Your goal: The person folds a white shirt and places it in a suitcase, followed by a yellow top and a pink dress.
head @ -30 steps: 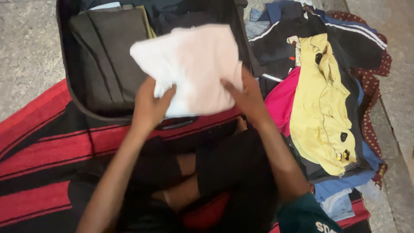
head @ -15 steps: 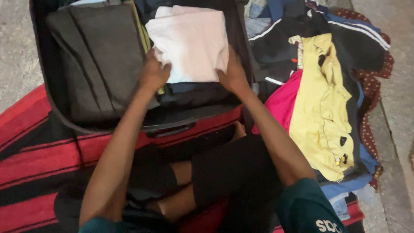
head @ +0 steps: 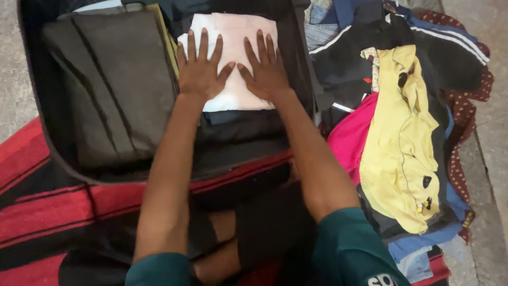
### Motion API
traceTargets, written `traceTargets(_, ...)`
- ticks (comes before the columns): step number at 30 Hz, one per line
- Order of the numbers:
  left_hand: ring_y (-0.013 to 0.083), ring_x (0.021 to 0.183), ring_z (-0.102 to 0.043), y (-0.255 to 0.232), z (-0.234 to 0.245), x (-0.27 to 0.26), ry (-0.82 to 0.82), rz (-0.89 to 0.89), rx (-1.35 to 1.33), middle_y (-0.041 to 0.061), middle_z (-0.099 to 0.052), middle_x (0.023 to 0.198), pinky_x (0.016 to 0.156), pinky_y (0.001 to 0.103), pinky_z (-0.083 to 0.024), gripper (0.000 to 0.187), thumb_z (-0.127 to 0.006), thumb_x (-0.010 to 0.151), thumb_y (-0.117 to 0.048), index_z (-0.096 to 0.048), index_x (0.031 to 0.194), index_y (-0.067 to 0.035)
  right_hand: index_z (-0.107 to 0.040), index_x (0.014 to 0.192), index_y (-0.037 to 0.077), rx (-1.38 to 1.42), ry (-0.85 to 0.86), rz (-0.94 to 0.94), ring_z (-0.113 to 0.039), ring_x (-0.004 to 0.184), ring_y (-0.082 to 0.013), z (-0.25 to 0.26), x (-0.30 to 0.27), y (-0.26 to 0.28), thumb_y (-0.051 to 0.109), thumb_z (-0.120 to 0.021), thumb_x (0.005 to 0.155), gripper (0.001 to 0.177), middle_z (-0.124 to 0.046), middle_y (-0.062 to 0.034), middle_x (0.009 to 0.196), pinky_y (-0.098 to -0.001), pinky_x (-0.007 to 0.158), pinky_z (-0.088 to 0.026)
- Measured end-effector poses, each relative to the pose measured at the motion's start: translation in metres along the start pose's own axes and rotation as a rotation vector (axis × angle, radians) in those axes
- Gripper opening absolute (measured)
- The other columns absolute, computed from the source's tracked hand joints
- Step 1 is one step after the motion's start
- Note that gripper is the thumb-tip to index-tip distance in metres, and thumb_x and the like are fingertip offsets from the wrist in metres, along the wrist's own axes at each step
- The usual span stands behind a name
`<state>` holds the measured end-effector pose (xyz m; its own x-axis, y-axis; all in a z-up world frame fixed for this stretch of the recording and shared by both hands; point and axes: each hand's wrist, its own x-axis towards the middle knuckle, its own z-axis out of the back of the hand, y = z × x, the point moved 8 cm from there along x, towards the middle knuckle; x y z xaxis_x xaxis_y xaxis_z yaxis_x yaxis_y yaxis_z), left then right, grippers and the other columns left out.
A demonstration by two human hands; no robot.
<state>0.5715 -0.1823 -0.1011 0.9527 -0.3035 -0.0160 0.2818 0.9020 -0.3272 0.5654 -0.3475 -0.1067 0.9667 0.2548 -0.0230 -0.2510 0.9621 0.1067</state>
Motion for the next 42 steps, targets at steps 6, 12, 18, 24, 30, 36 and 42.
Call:
traceTargets(6,0.0431,0.157,0.000,0.002,-0.020,-0.003,-0.078,-0.014,0.034,0.018,-0.006,0.172,0.124,0.062,0.002,0.079,-0.026,0.104,-0.067,-0.018,0.166,-0.021,-0.010,0.168,0.017,0.040,0.010,-0.018,0.004,0.158,-0.0418,-0.021,0.002,0.001,0.052,-0.042,0.109,0.075,0.004,-0.0193,0.172,-0.0614,0.125,-0.013)
traceTargets(12,0.0449,0.156,-0.004,-0.001,-0.016,-0.001,-0.053,-0.001,0.034,0.020,-0.007,0.171,0.124,0.060,0.000,0.079,-0.029,0.102,-0.067,-0.019,0.165,-0.021,-0.013,0.168,0.017,0.108,-0.031,-0.007,0.003,0.159,-0.0419,-0.016,-0.001,0.005,0.049,-0.048,0.108,0.076,0.002,-0.0196,0.173,-0.0598,0.126,-0.016)
traceTargets(18,0.0458,0.156,-0.005,-0.001,-0.019,-0.003,-0.050,-0.004,0.026,0.020,-0.008,0.171,0.125,0.060,-0.002,0.079,-0.031,0.103,-0.065,-0.020,0.166,-0.020,-0.015,0.167,0.016,0.135,-0.014,-0.019,-0.001,0.159,-0.0413,-0.021,-0.002,0.002,0.048,-0.049,0.107,0.076,-0.001,-0.0189,0.173,-0.0555,0.127,-0.016)
traceTargets(24,0.0461,0.156,-0.005,0.001,-0.014,-0.005,-0.090,-0.025,-0.015,0.022,-0.010,0.171,0.125,0.060,-0.002,0.077,-0.033,0.104,-0.064,-0.023,0.166,-0.019,-0.018,0.167,0.016,0.116,-0.086,0.007,-0.004,0.160,-0.0398,-0.022,-0.002,0.002,0.047,-0.049,0.108,0.074,-0.006,-0.0185,0.173,-0.0536,0.129,-0.019)
traceTargets(30,0.0452,0.156,-0.005,-0.001,-0.014,-0.005,-0.115,-0.025,0.020,0.022,-0.010,0.171,0.125,0.060,-0.002,0.077,-0.031,0.105,-0.063,-0.022,0.167,-0.019,-0.018,0.167,0.016,0.131,-0.058,-0.028,-0.004,0.160,-0.0399,-0.013,-0.003,0.006,0.047,-0.048,0.108,0.074,-0.005,-0.0182,0.173,-0.0562,0.126,-0.018)
traceTargets(36,0.0447,0.157,-0.004,0.002,-0.022,-0.004,-0.133,-0.024,0.033,0.021,-0.009,0.171,0.125,0.061,-0.001,0.077,-0.031,0.104,-0.063,-0.021,0.166,-0.018,-0.015,0.166,0.016,0.102,-0.029,-0.036,-0.001,0.158,-0.0403,-0.019,0.002,0.005,0.050,-0.045,0.108,0.074,-0.001,-0.0187,0.172,-0.0590,0.125,-0.011)
traceTargets(42,0.0455,0.156,-0.006,0.001,-0.016,-0.005,-0.118,-0.049,-0.001,0.021,-0.008,0.171,0.123,0.063,-0.006,0.078,-0.034,0.106,-0.063,-0.023,0.166,-0.014,-0.015,0.167,0.016,0.061,-0.014,-0.008,0.000,0.158,-0.0431,-0.014,-0.002,0.005,0.051,-0.043,0.109,0.074,-0.001,-0.0211,0.172,-0.0628,0.125,-0.010)
